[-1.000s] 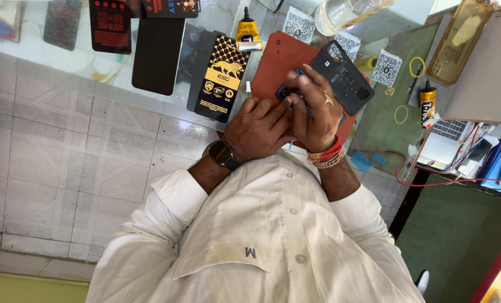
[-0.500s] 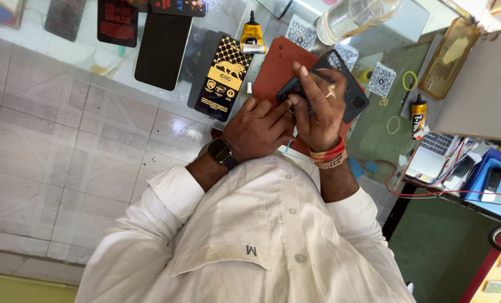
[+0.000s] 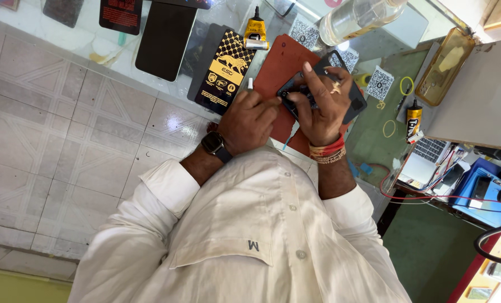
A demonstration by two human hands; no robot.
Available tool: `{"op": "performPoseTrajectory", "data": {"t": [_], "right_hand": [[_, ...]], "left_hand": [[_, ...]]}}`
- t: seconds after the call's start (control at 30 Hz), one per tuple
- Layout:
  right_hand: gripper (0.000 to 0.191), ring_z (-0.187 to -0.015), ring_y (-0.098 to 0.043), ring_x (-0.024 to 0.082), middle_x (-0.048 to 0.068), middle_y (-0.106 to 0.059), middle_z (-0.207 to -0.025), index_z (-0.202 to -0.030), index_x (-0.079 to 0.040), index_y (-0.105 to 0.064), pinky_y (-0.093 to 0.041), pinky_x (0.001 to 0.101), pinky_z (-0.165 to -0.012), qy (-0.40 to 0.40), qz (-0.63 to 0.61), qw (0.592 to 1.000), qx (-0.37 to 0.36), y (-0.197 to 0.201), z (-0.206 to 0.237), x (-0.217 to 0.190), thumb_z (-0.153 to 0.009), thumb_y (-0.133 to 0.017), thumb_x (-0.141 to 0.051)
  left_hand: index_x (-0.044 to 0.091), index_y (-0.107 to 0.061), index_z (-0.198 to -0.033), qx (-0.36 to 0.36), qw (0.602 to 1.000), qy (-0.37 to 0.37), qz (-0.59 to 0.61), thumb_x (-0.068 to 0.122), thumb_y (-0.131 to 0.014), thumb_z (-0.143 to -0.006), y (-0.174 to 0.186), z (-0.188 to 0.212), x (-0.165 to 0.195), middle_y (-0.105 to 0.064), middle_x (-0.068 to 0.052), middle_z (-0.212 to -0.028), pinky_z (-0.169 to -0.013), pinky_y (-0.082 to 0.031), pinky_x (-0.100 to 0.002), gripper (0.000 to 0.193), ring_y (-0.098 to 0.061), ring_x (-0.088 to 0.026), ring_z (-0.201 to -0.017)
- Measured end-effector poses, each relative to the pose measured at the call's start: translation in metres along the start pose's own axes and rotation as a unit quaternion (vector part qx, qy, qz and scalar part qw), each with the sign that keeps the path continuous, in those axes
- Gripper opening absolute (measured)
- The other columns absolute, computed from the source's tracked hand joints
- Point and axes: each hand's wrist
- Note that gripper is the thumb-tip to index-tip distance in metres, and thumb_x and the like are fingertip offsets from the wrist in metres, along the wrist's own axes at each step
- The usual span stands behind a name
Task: The person works on a smartphone with its back cover removed, holding the phone steady on a red mat while using a small pry tool to work along the internal components and edges. Near the end, the person picks up a tube of adhesive and handles it over the phone.
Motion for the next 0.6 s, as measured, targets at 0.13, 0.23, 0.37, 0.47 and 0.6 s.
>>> {"op": "performPoseTrajectory", "data": {"t": [0.13, 0.23, 0.37, 0.47, 0.6], "right_hand": [[0.047, -0.100, -0.076, 0.021, 0.007, -0.077, -0.123, -0.150, -0.008, -0.054, -0.044, 0.0451, -0.113, 0.000, -0.035, 0.999, -0.025, 0.001, -0.001, -0.003, -0.106, -0.064, 0.006], [0.054, -0.079, -0.068, 0.021, 0.001, -0.074, -0.094, -0.134, -0.008, -0.063, -0.042, 0.0472, -0.101, 0.025, 0.060, 0.997, 0.032, 0.000, -0.004, -0.004, -0.087, -0.088, -0.017], [0.047, -0.096, -0.070, 0.027, 0.012, -0.076, -0.116, -0.137, -0.001, -0.058, -0.045, 0.0451, -0.104, -0.020, 0.019, 1.000, -0.008, 0.003, -0.001, -0.009, -0.093, -0.073, 0.003], [0.043, -0.091, -0.072, 0.018, 0.001, -0.076, -0.104, -0.136, -0.009, -0.065, -0.040, 0.0459, -0.108, 0.013, 0.029, 0.999, 0.008, 0.002, 0.000, -0.010, -0.097, -0.080, -0.003], [0.047, -0.095, -0.070, 0.022, 0.006, -0.076, -0.111, -0.139, -0.007, -0.060, -0.041, 0.0473, -0.108, 0.020, 0.011, 1.000, 0.003, 0.004, 0.001, -0.006, -0.095, -0.074, 0.001]], "left_hand": [[0.005, -0.066, -0.100, -0.007, 1.000, -0.025, 0.003, 0.010, -0.071, -0.084, 0.001, -0.001, 0.000, -0.070, -0.009, -0.125, -0.083, -0.048, -0.043, 0.017, -0.059, -0.025, -0.094], [0.006, -0.067, -0.101, -0.021, 0.998, -0.052, -0.005, 0.014, -0.072, -0.086, 0.004, -0.002, 0.003, -0.070, -0.010, -0.125, -0.082, -0.048, -0.043, 0.018, -0.059, -0.024, -0.094], [0.008, -0.068, -0.103, -0.050, 0.996, -0.073, -0.031, 0.022, -0.073, -0.091, 0.005, -0.010, 0.008, -0.069, -0.010, -0.128, -0.081, -0.046, -0.041, 0.019, -0.058, -0.022, -0.094], [0.009, -0.069, -0.104, -0.066, 0.996, -0.054, -0.033, 0.023, -0.072, -0.094, 0.003, -0.015, 0.011, -0.070, -0.008, -0.127, -0.081, -0.044, -0.041, 0.018, -0.058, -0.021, -0.094], [0.009, -0.066, -0.100, -0.064, 0.997, -0.042, -0.025, 0.021, -0.072, -0.093, 0.001, -0.018, 0.014, -0.071, -0.006, -0.128, -0.081, -0.044, -0.041, 0.015, -0.057, -0.022, -0.094]]}}
Point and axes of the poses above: each hand's wrist, its own z-axis away from the middle knuckle, its own y-axis out of the back of the hand, x = y × z
